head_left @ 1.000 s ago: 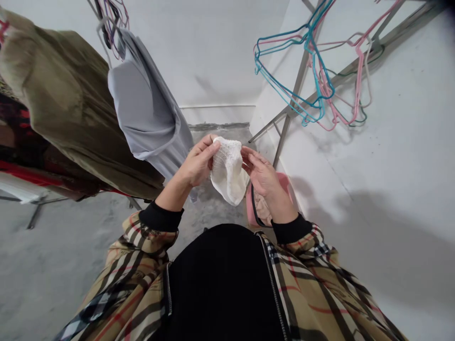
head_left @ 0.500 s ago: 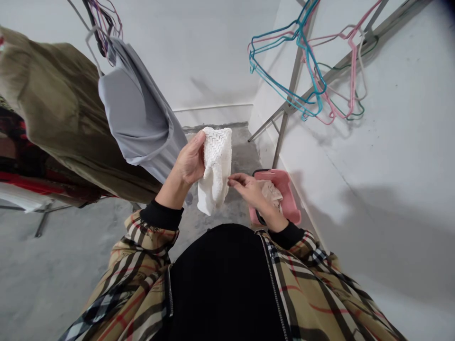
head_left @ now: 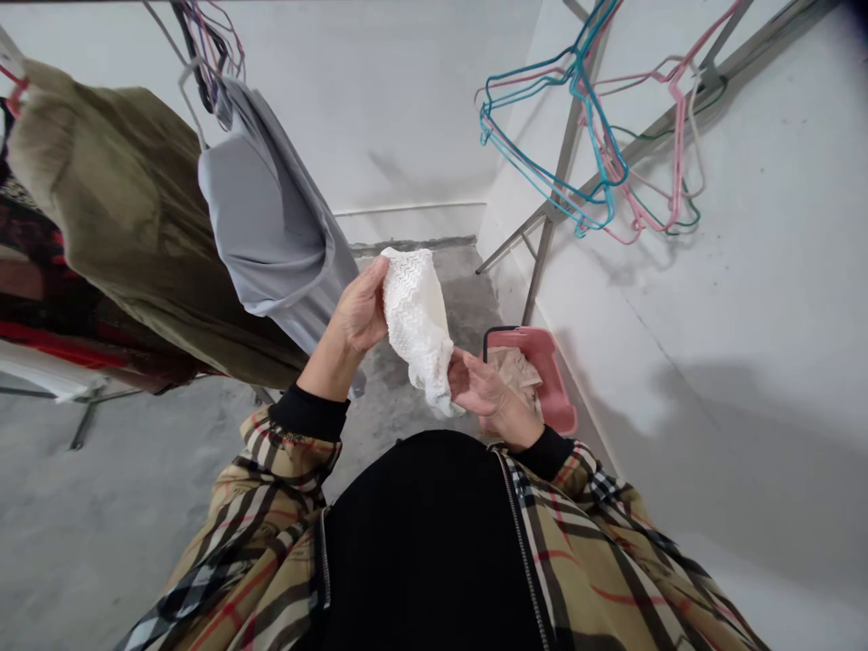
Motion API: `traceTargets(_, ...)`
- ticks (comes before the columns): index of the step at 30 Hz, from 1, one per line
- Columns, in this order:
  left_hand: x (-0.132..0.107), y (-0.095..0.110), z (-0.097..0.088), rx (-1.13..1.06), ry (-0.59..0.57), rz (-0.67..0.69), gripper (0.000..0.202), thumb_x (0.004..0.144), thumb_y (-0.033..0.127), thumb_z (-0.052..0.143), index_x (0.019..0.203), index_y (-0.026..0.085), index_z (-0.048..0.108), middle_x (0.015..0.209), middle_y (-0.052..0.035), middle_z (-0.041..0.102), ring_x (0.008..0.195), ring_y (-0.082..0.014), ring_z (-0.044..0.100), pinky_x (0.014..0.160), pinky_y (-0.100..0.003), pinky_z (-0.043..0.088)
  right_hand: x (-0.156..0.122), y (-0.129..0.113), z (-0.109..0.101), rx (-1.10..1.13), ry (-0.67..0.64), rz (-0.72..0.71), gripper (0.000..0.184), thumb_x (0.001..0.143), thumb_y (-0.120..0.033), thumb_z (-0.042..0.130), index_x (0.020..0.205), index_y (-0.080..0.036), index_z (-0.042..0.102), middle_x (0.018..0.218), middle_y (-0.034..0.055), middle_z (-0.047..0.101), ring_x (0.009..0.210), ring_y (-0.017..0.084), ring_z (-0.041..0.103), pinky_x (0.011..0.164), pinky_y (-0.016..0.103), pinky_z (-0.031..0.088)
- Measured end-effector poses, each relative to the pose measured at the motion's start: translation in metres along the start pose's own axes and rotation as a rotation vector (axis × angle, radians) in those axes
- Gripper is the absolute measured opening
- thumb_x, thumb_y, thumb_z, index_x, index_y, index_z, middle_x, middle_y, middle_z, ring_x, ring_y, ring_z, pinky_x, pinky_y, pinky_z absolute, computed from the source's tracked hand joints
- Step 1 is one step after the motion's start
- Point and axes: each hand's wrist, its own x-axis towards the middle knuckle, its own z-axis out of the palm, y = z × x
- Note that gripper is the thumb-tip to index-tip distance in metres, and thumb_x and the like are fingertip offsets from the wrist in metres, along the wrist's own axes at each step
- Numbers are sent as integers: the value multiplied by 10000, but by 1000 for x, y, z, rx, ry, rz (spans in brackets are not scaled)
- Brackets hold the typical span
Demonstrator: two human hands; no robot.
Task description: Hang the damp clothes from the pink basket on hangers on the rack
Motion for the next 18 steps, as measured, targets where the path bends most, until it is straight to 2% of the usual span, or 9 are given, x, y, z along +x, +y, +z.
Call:
traceTargets(3, 5, -12, -6, 62, 42, 10, 350, 817, 532, 628, 964, 217, 594, 857, -42, 661, 828, -190, 657, 706, -301, 533, -4, -9, 9, -31, -33, -80, 620, 729, -716, 547, 1158, -275, 626, 1025, 57, 710, 989, 240, 650, 816, 384, 528)
traceTargets(6, 6, -25, -11, 202, 55, -24, 361, 803, 490, 651, 1007, 201, 581, 849, -32, 648, 713, -147, 618, 626, -260, 490, -4, -13, 16, -148, 52, -161, 743, 685, -775, 538, 1233, -276, 597, 1094, 87, 692, 1078, 266, 622, 872, 418, 513)
traceTargets(8, 2, -31, -14, 338, 48, -22, 391, 803, 444, 653, 1079, 179, 572, 926, -53, 654, 750, -142, 608, 644, -252, 476, -3, -16, 18, -236, 114, -201, 803, 671, -814, 520, 1267, -280, 583, 1114, 99, 684, 1111, 274, 607, 897, 431, 505)
traceTargets(10, -6, -36, -13, 486, 98, 57, 402, 804, 395, 654, 1127, 173, 563, 1058, -82, 640, 857, -151, 601, 709, -258, 472, 0, -19, 18, -290, 130, -241, 819, 689, -813, 515, 1313, -284, 548, 1131, 97, 675, 1144, 269, 592, 926, 428, 494)
traceTargets(12, -19, -40, -8, 602, 193, 192, 360, 820, 366, 643, 1123, 186, 565, 1103, -81, 617, 886, -142, 579, 750, -261, 457, 5, -22, 18, -301, 109, -280, 811, 723, -791, 514, 1360, -288, 497, 1159, 91, 661, 1170, 260, 579, 947, 414, 485)
traceTargets(15, -44, -51, 4, 651, 242, 328, 269, 847, 362, 624, 1057, 208, 558, 902, -22, 588, 746, -112, 525, 715, -252, 431, 14, -25, 17, -313, 88, -356, 774, 781, -758, 486, 1401, -299, 427, 1231, 83, 618, 1200, 245, 555, 968, 392, 475)
traceTargets(18, -67, -71, 15, 606, 171, 312, 313, 809, 374, 666, 1034, 225, 506, 781, 21, 513, 654, -105, 477, 650, -246, 412, 19, -27, 19, -442, 117, -428, 733, 813, -753, 449, 1383, -293, 425, 1247, 78, 582, 1194, 240, 538, 1019, 396, 441)
